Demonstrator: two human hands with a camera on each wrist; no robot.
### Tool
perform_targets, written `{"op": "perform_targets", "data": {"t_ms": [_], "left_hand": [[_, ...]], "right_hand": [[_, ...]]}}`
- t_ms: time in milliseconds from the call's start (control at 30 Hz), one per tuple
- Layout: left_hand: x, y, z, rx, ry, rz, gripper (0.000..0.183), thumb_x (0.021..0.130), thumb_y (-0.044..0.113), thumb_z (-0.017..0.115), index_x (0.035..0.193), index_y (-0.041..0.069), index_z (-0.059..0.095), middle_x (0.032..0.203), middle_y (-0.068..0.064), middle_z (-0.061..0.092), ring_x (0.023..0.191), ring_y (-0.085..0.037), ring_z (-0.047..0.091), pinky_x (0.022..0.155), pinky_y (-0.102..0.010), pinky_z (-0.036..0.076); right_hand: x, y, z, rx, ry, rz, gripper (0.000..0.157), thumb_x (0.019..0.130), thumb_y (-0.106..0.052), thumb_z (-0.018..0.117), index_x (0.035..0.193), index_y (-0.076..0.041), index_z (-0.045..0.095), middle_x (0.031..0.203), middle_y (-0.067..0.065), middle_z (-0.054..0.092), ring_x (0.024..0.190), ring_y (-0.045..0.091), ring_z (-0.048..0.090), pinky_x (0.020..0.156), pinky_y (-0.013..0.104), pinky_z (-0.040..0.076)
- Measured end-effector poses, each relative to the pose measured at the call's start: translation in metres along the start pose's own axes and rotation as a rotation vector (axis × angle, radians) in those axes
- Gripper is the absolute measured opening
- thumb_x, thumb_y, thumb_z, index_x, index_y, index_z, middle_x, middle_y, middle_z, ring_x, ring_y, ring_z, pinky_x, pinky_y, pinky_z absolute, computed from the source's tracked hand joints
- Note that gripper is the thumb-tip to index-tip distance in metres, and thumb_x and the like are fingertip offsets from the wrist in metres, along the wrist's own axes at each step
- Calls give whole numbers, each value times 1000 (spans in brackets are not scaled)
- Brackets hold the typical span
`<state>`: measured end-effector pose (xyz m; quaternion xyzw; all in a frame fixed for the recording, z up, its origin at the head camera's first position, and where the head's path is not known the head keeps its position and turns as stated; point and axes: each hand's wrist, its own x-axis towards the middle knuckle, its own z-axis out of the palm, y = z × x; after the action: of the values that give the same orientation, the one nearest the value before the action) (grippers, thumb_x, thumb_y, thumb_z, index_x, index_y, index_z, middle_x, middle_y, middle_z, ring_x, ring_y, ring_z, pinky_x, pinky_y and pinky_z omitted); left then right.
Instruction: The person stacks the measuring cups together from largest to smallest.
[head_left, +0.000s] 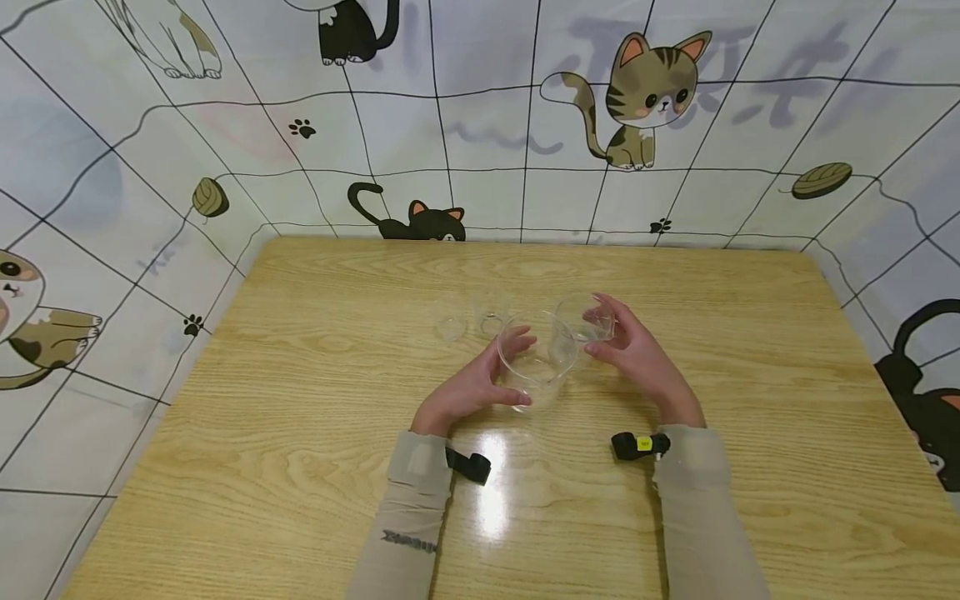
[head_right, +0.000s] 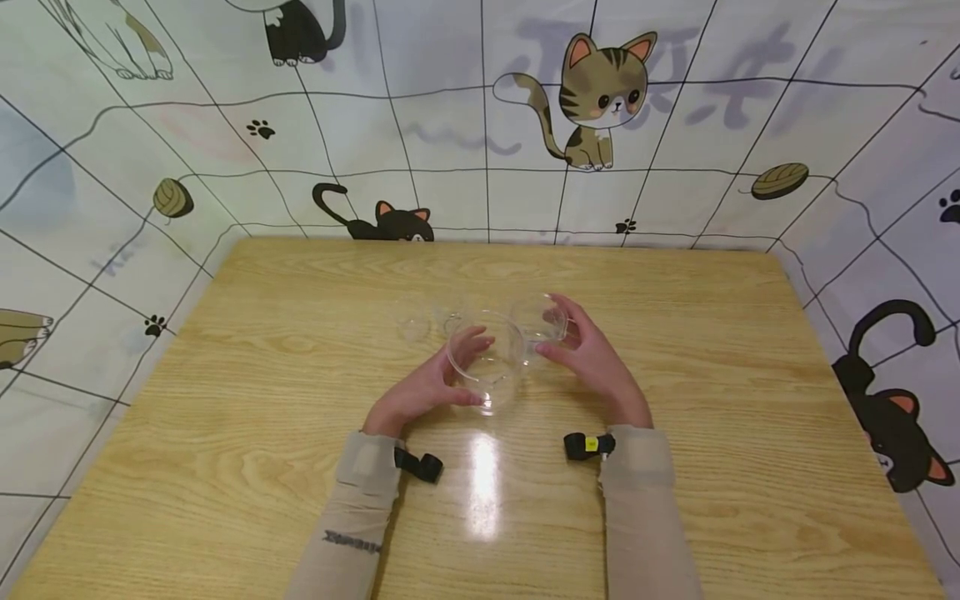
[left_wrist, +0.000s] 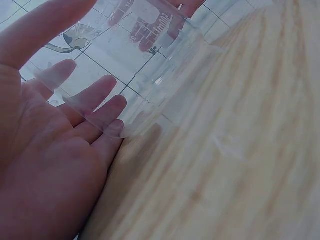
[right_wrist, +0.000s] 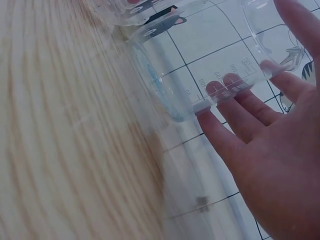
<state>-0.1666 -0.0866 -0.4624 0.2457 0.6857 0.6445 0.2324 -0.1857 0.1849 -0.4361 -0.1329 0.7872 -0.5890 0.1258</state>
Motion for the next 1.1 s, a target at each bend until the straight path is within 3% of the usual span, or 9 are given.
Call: {"op": "perform_targets", "data": {"t_ms": [167,367,500,767,1100], "left_hand": [[-1,2,1,-1,5,-3,92,75,1,73,146,20,17,150,-2,27,138,-9,22,114,-41,11],[-5,18,3,-24,1,-3,90,75,-1,73,145,13,18,150,-11,26,139,-20,20,113,-44,11],[-7,25,3,-14,-2,-11,90,75,0,73,145,11,18,150,-12,25,139,-21,20,113,-43,11],[-6,26,3,-1,1,-17,90,75,2,73,145,13,18,149,-12,26,139,-19,21,113,-43,12],[-6,25,3,1,-7,-12,90,76,2,73,146,12,16,150,-14,24,140,-21,19,113,-47,10]], "right_hand": [[-1,0,-1,-7,-11,4,76,87,-21,64,146,-30,17,143,12,32,134,32,30,101,56,31],[-2,-3,-3,-2,-35,5,80,87,-17,64,148,-27,13,149,14,23,135,36,24,102,58,28],[-1,-2,-4,22,-43,-4,80,86,-15,65,147,-25,14,146,16,27,136,33,24,104,57,25],[-1,-2,-4,10,-32,-42,79,85,-14,66,146,-17,16,148,12,29,137,29,24,107,57,19],[-1,-3,-3,-75,20,-48,75,83,-20,68,144,-26,24,148,0,30,138,21,24,108,57,17]]}}
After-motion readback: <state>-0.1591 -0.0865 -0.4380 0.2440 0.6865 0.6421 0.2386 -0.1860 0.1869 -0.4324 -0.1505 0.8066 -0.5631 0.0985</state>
